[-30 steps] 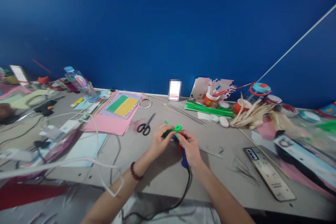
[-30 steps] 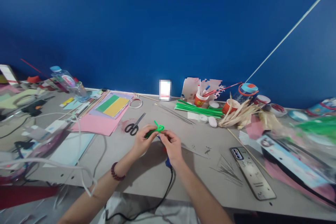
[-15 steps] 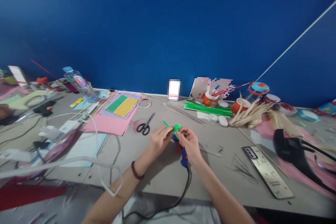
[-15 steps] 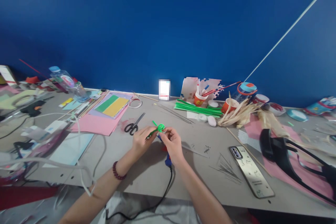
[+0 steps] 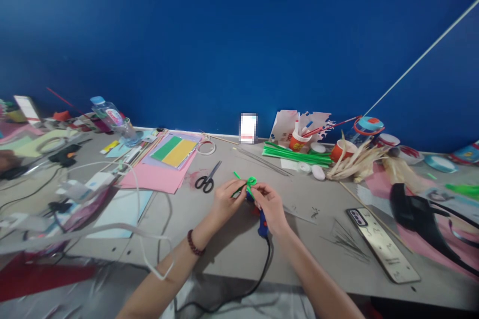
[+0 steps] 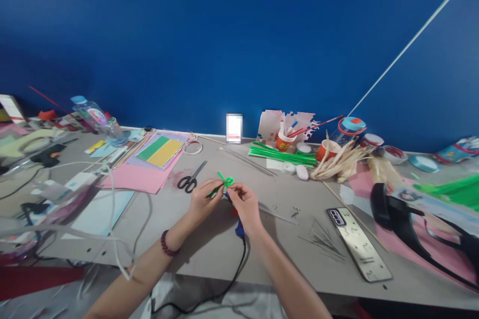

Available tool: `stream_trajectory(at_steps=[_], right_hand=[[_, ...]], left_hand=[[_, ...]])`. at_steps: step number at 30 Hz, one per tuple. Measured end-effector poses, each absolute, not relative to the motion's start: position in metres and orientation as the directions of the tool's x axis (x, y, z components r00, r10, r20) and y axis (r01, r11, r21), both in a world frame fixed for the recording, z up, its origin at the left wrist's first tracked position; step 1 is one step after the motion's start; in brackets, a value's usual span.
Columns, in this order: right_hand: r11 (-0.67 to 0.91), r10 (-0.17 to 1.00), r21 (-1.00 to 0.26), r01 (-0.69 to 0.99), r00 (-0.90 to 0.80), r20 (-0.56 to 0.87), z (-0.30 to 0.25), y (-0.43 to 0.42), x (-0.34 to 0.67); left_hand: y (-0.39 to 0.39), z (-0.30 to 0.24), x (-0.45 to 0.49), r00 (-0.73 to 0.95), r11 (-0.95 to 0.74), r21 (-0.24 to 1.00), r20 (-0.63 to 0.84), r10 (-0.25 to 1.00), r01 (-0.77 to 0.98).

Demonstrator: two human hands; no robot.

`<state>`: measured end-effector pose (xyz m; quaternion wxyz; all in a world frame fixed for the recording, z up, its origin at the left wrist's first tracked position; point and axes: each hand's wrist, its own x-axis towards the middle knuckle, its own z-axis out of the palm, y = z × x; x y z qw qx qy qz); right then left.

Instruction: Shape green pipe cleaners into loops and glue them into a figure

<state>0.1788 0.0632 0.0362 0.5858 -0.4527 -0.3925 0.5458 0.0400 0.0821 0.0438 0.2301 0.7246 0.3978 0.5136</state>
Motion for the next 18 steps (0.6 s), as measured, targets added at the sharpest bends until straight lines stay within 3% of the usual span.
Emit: stream_trajectory(at_steps=[9,18], right_hand=[[-0.04,0.991,-0.965,-0.261,0.114,-0.072,0.0368,0.0628,0.1778],[-0.003,0.99,-0.988,-0.155,0.14,-0.025,0.0368,0.0623,0.1796]], left_hand=[[0.0822,0.0462,0.0411,0.171,-0.562,0.745,0.54,0.824,0.359],[0.0847,0.0441,0.0413,0.212,-0.646,0.65,0.62,0.755,0.4]])
